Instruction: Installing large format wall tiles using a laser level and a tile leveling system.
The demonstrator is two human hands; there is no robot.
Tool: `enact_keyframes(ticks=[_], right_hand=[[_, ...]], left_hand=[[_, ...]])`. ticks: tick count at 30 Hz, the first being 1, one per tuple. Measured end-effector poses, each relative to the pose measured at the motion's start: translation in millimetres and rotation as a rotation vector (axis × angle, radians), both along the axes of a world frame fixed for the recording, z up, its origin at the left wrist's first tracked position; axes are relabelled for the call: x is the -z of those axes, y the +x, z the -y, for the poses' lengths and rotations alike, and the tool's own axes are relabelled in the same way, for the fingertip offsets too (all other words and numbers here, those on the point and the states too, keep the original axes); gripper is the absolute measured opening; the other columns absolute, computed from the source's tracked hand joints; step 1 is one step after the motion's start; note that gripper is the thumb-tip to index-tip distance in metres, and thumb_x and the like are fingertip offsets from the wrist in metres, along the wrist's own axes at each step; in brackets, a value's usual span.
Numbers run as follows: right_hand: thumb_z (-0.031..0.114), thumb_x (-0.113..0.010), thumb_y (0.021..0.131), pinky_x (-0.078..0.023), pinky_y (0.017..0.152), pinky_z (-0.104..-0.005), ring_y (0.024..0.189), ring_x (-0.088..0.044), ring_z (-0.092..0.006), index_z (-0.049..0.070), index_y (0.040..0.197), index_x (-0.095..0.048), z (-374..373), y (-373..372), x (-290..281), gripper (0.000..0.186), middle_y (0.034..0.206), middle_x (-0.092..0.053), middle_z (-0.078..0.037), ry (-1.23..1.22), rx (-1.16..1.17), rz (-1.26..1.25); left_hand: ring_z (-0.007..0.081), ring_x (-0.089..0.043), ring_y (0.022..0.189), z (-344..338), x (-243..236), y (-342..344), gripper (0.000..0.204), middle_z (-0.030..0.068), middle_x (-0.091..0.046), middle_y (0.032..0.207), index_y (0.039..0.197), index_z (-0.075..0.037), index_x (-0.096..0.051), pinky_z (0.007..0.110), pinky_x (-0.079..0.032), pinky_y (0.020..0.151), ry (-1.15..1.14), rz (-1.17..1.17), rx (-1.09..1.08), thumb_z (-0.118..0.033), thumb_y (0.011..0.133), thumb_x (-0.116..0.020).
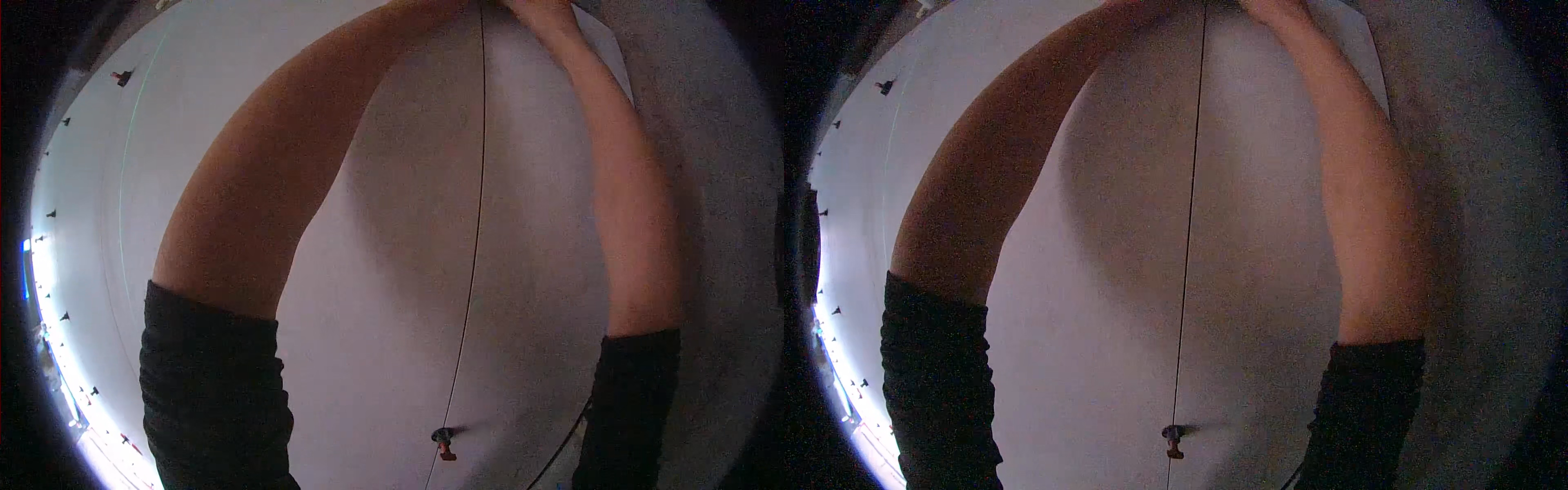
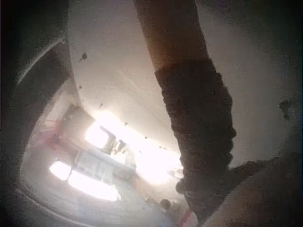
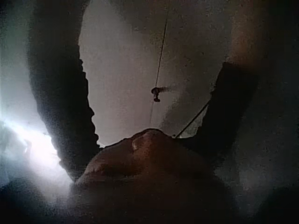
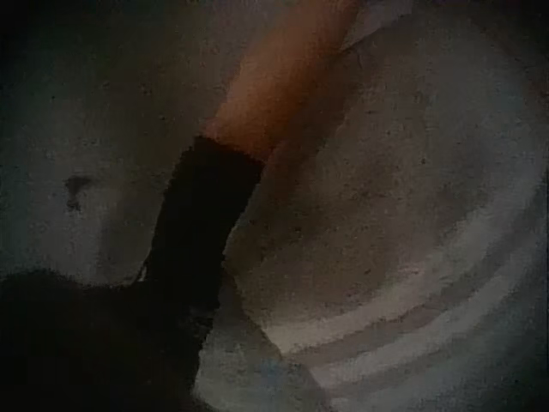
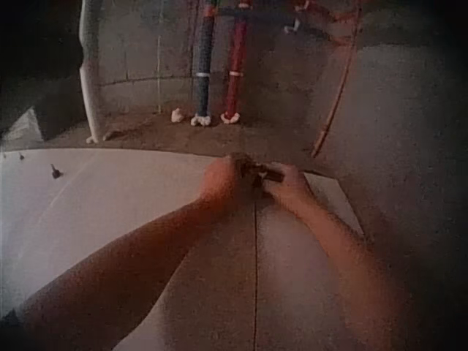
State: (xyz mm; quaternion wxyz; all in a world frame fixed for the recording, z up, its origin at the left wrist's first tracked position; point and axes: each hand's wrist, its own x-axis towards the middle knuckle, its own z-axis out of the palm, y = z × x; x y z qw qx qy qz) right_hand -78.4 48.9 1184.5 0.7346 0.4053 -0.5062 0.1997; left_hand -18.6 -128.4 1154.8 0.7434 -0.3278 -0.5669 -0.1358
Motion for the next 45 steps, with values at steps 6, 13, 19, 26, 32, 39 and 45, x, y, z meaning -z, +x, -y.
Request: enact_keyframes(ticks=[6,13,19,26,32,39,45], right_hand=[[0.016,-0.069,0.095,-0.054,0.098,-0.0466,0.111,-0.07,-0.0362,0.003,0.114,-0.075,46.4,23.4,27.9,0.024,0.122,-0.074,-0.018,-0.385,0.089,0.222],[0.017,-0.06,0.101,-0.053,0.097,-0.0519,0.113,-0.068,-0.0403,0.004,0.114,-0.074,67.6,21.2,17.6,0.023,0.123,-0.071,-0.021,-0.577,0.05,0.254],[0.013,-0.066,0.095,-0.054,0.097,-0.05,0.114,-0.067,-0.0426,0.001,0.124,-0.068,48.4,-14.8,-11.4,0.031,0.125,-0.069,-0.024,-0.469,0.122,0.008],[0.01,-0.069,0.089,-0.054,0.096,-0.0459,0.112,-0.069,-0.0396,-0.003,0.124,-0.068,23.1,-17.1,-23.3,0.037,0.121,-0.071,-0.025,-0.275,-0.012,0.06],[0.009,-0.073,0.087,-0.055,0.089,-0.044,0.098,-0.071,-0.0338,-0.002,0.118,-0.073,10.2,-3.0,2.1,0.034,0.114,-0.076,-0.021,-0.005,-0.027,-0.17],[0.008,-0.073,0.087,-0.056,0.089,-0.0447,0.101,-0.071,-0.0347,-0.001,0.118,-0.072,35.0,1.0,7.4,0.032,0.115,-0.073,-0.022,-0.285,0.124,-0.071],[0.014,-0.074,0.089,-0.054,0.094,-0.0482,0.111,-0.068,-0.0418,0.0,0.119,-0.071,27.5,-11.5,1.2,0.033,0.12,-0.07,-0.024,-0.334,0.058,-0.115]], left_hand=[[0.0385,-0.071,0.107,-5.3,14.3,3.9,0.03,0.0195,-0.075,0.113,0.107,-0.001,-0.075,0.047,-0.055,0.09,0.041,-0.038,-0.046,-0.028,0.1,-0.064],[0.04,-0.07,0.107,4.2,-5.3,-13.6,0.033,0.021,-0.074,0.114,0.108,-0.003,-0.077,0.046,-0.055,0.091,0.069,-0.154,-0.138,-0.033,0.098,-0.069],[0.0393,-0.07,0.108,15.8,-27.8,-22.8,0.032,0.0208,-0.074,0.116,0.109,-0.003,-0.079,0.046,-0.055,0.093,-0.202,-0.495,-0.464,-0.031,0.097,-0.069],[0.0381,-0.069,0.112,4.6,-21.3,-17.0,0.031,0.0191,-0.073,0.121,0.111,-0.004,-0.079,0.046,-0.054,0.096,-0.103,-0.208,-0.13,-0.029,0.097,-0.068],[0.0382,-0.07,0.112,-1.5,-25.2,-18.2,0.031,0.0188,-0.074,0.122,0.114,-0.005,-0.077,0.045,-0.054,0.096,-0.064,-0.151,-0.102,-0.029,0.099,-0.065],[0.0366,-0.073,0.105,11.6,-17.8,-17.1,0.029,0.0171,-0.077,0.115,0.112,-0.004,-0.079,0.044,-0.056,0.093,-0.004,-0.143,-0.075,-0.026,0.098,-0.067],[0.0354,-0.074,0.103,3.6,-16.5,-11.6,0.025,0.0179,-0.077,0.116,0.109,-0.002,-0.08,0.043,-0.057,0.093,-0.06,-0.108,-0.059,-0.021,0.095,-0.071]])
